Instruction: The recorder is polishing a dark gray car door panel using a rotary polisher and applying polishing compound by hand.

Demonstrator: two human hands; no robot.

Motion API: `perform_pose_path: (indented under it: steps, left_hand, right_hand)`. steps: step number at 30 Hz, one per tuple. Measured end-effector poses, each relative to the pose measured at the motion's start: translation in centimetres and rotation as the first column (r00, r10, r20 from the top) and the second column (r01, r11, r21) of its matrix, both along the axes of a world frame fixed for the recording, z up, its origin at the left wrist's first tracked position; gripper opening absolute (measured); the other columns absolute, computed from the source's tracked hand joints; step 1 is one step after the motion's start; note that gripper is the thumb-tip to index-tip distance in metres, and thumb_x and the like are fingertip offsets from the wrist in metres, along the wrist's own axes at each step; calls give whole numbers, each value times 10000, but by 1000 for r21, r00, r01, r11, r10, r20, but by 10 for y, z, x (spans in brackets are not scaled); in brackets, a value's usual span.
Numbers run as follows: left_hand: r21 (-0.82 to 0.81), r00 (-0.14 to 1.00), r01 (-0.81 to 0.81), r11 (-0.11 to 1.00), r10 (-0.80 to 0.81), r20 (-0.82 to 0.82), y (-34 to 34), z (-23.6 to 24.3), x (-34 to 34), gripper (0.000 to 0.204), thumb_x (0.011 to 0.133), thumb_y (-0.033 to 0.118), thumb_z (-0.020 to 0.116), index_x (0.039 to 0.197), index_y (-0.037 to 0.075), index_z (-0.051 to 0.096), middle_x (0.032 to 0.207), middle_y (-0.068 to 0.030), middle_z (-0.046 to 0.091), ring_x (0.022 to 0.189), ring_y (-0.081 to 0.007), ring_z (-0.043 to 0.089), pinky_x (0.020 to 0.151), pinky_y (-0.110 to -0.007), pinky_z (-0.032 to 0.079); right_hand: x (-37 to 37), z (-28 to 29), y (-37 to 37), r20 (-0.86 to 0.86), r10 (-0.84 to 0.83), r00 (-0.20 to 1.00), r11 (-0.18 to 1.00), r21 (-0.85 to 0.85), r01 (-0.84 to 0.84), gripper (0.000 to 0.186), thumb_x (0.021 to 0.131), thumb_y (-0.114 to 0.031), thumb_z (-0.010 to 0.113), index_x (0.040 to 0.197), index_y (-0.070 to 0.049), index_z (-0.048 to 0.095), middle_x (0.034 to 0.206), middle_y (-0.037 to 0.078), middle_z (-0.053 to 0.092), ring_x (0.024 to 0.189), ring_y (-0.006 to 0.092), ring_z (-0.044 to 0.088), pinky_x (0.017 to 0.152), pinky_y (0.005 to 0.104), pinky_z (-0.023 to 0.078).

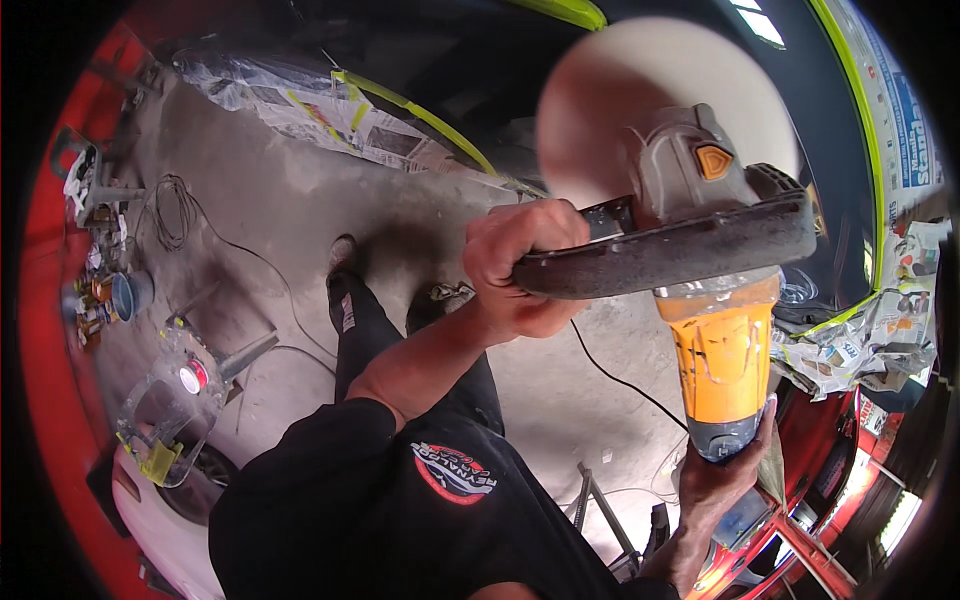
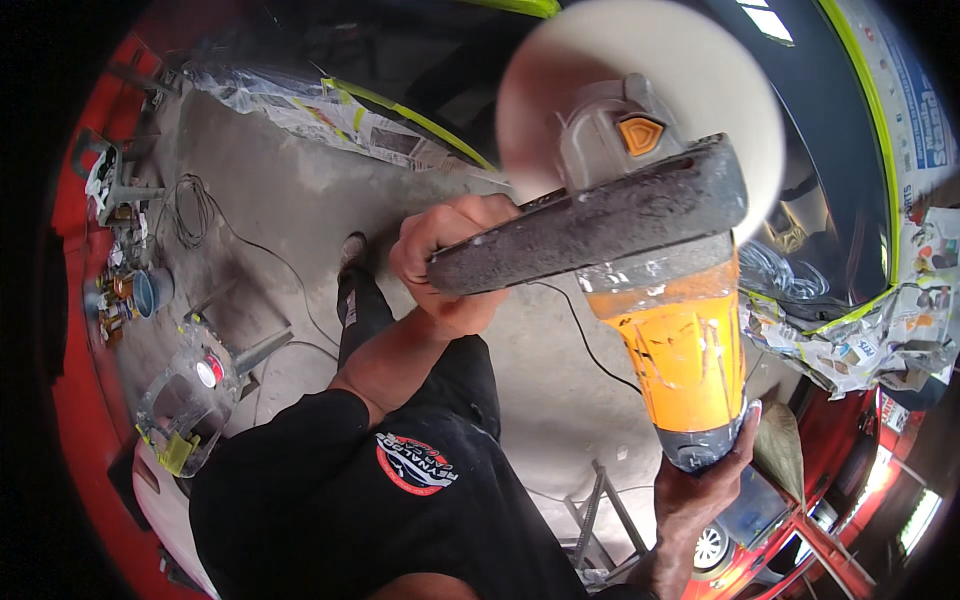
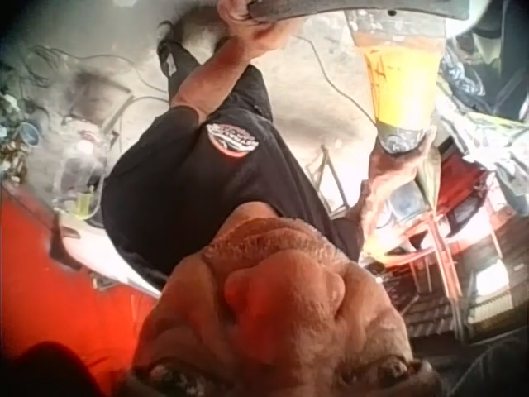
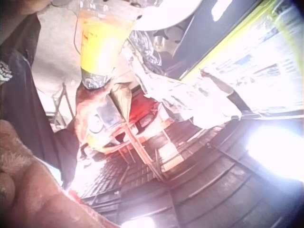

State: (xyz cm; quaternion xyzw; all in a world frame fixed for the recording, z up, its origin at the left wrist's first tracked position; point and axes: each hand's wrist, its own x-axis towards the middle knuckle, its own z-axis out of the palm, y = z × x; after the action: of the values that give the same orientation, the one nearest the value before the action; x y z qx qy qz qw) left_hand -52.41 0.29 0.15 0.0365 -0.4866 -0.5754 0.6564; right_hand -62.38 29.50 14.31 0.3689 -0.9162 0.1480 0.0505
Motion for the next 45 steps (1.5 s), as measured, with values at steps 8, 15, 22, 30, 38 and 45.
perform_pose_path:
  steps: [8,15,22,30,38,45]
  left_hand:
    - [-142,987,53,988,-31,154,-11,-17,21,186,802,-87,716,845,-1,558,757,-101,614,639,-212,586,637,-368,530]
    - [-145,972,-56,988,87,219,-26,-24,49,251,714,-104,768,757,21,555,632,-80,551,534,-253,590,540,-356,488]
    - [-172,924,-98,980,154,349,-36,-7,74,233,686,-99,759,765,3,564,639,-80,559,542,-250,594,561,-360,511]
    - [-184,953,3,983,53,299,-19,9,31,301,734,-76,813,735,46,538,629,-72,519,514,-254,549,514,-352,476]
    - [-117,984,60,991,-39,172,-10,13,0,298,740,-96,801,748,44,538,642,-80,535,531,-244,558,526,-337,470]
    - [11,998,55,998,-55,-11,-2,16,-6,272,673,-121,732,753,30,521,673,-89,575,565,-233,595,546,-336,472]
  right_hand:
    - [-3,-29,-2,-44,54,998,998,14,-54,998,777,11,855,1640,-50,358,1458,252,628,1328,366,642,1115,426,494]
    - [13,-89,-14,119,62,991,998,-17,-60,1010,773,-28,883,1630,-30,349,1394,270,661,1226,392,703,1040,426,550]
    - [16,-97,-26,389,47,920,999,-8,-48,1015,803,-98,894,1632,-17,314,1236,249,736,1117,367,755,964,417,585]
    - [5,-83,4,231,12,973,999,-54,1,1025,798,-97,907,1620,11,304,1258,278,720,1136,375,744,991,411,572]
    - [-12,-46,14,87,-5,996,998,-67,11,996,796,-33,869,1636,-22,335,1366,275,678,1225,349,702,1049,413,538]
    - [-26,41,-8,-92,75,993,993,100,-65,1001,751,43,837,1630,-48,366,1442,268,635,1287,384,670,1087,446,518]
